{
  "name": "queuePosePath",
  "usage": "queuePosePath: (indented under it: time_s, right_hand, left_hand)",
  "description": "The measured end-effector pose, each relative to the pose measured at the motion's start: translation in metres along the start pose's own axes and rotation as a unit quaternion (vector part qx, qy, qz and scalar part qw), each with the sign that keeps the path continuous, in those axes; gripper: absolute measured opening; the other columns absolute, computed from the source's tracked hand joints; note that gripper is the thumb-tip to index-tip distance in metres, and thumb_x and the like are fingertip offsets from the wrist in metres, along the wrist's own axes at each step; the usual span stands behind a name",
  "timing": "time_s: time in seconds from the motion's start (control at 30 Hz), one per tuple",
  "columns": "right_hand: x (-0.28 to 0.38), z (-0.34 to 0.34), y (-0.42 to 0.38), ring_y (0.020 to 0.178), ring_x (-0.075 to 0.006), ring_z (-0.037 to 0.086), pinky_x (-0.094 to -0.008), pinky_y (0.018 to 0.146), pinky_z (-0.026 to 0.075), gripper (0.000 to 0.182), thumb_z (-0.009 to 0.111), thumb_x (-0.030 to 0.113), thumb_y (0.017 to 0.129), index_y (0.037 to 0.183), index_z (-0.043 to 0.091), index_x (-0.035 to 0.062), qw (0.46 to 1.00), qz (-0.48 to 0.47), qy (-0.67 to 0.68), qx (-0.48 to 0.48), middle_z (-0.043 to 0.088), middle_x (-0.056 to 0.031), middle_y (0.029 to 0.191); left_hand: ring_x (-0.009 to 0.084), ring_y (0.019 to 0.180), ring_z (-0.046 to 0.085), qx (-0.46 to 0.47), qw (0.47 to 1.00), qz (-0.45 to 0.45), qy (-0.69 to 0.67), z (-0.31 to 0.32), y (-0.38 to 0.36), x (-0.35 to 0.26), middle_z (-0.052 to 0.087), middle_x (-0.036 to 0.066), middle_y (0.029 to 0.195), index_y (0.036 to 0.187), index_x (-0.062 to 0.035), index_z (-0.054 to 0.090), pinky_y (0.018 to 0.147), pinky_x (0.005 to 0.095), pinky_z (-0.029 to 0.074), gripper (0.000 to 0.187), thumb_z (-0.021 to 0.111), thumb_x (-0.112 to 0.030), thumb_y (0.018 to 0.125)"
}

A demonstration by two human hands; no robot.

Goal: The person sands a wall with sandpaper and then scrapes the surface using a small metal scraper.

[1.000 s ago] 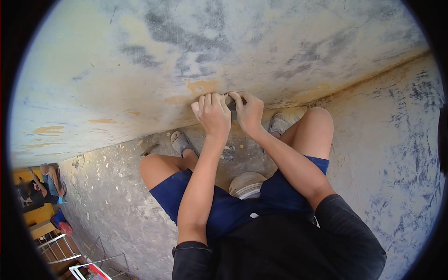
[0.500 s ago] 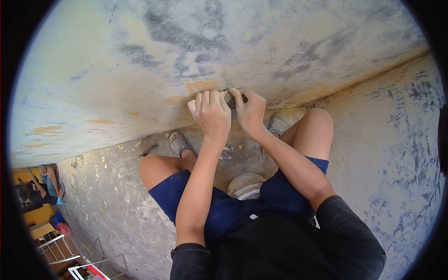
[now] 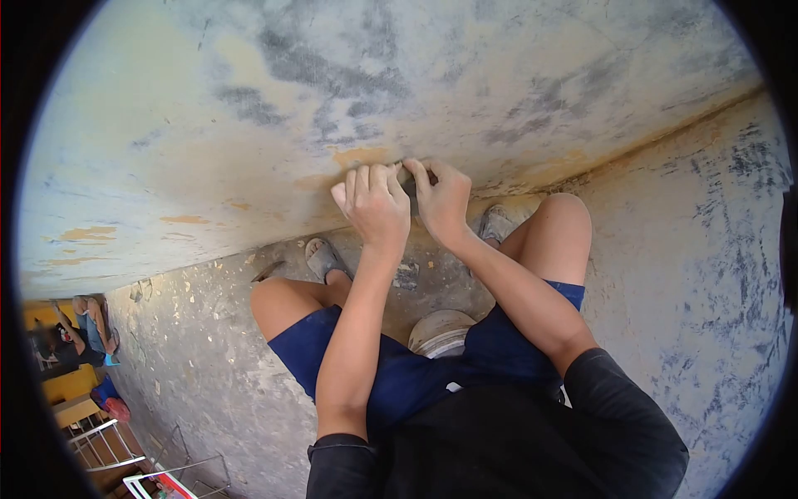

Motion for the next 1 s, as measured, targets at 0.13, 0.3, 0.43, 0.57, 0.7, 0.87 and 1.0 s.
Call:
queuePosePath:
  time_s: [0.13,0.3,0.43,0.57,0.7,0.87,1.0]
  right_hand:
    - [-0.005,-0.001,-0.002,0.064,-0.0347,0.067,-0.0417,0.061,0.050,0.022,0.076,0.022,0.097,0.089,0.080,0.0017,1.000,0.013,-0.016,0.015,0.073,-0.0184,0.076]
    - [0.004,0.001,0.002,0.062,-0.0334,0.067,-0.0406,0.061,0.050,0.021,0.077,0.020,0.096,0.089,0.080,0.0004,1.000,-0.005,0.004,-0.004,0.072,-0.0190,0.075]
    - [0.030,-0.012,0.010,0.063,-0.0304,0.069,-0.0392,0.061,0.052,0.022,0.077,0.020,0.097,0.089,0.080,-0.0003,0.999,0.013,0.037,0.008,0.073,-0.0191,0.076]
    - [0.018,-0.004,0.006,0.062,-0.0285,0.069,-0.0383,0.060,0.051,0.023,0.076,0.020,0.097,0.088,0.080,-0.0011,0.999,-0.008,0.045,-0.007,0.074,-0.0186,0.075]
    - [0.042,-0.013,0.013,0.059,-0.0254,0.066,-0.0366,0.059,0.051,0.026,0.077,0.022,0.098,0.086,0.079,-0.0018,0.997,-0.021,0.068,-0.030,0.073,-0.0176,0.073]
    - [0.017,-0.011,-0.003,0.058,-0.0242,0.065,-0.0362,0.060,0.051,0.027,0.079,0.022,0.097,0.086,0.077,-0.0027,0.997,0.050,0.019,0.051,0.073,-0.0177,0.073]
    - [0.003,-0.007,-0.013,0.068,-0.0157,0.063,-0.0345,0.067,0.051,0.023,0.081,0.018,0.094,0.098,0.076,-0.0041,0.975,0.063,0.024,0.214,0.074,-0.0180,0.082]
  left_hand:
    - [0.0240,0.085,0.064,0.023,1.000,0.005,0.015,-0.001,0.000,0.002,0.066,0.003,0.080,0.079,-0.0120,0.068,0.081,0.0424,0.039,0.015,0.075,-0.014,0.092]
    - [0.0241,0.083,0.063,0.000,1.000,-0.012,0.005,0.000,0.002,0.004,0.066,0.002,0.079,0.079,-0.0122,0.068,0.081,0.0416,0.039,0.015,0.075,-0.014,0.091]
    - [0.0235,0.081,0.061,-0.025,1.000,-0.010,-0.009,-0.027,0.024,-0.010,0.066,0.001,0.078,0.078,-0.0129,0.068,0.081,0.0410,0.039,0.015,0.075,-0.015,0.092]
    - [0.0226,0.079,0.060,-0.019,1.000,-0.009,-0.005,-0.012,0.013,0.001,0.065,0.001,0.077,0.078,-0.0130,0.068,0.080,0.0406,0.038,0.016,0.077,-0.015,0.091]
    - [0.0224,0.078,0.060,-0.037,0.999,-0.011,-0.017,-0.032,0.032,-0.013,0.064,0.001,0.076,0.078,-0.0124,0.068,0.081,0.0396,0.037,0.016,0.079,-0.014,0.090]
    - [0.0243,0.077,0.059,0.020,0.999,-0.021,-0.026,-0.029,0.013,0.002,0.064,0.001,0.077,0.079,-0.0115,0.067,0.083,0.0395,0.038,0.017,0.080,-0.014,0.091]
    - [0.0252,0.075,0.060,0.103,0.978,-0.143,-0.116,-0.045,0.006,0.019,0.064,0.002,0.079,0.082,-0.0094,0.066,0.085,0.0410,0.039,0.018,0.081,-0.015,0.090]
Point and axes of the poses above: each hand's wrist, its own y-axis towards the middle knuckle, its own z-axis out of the palm, x = y × z, the point moved 3 cm from there along y, towards the middle knuckle
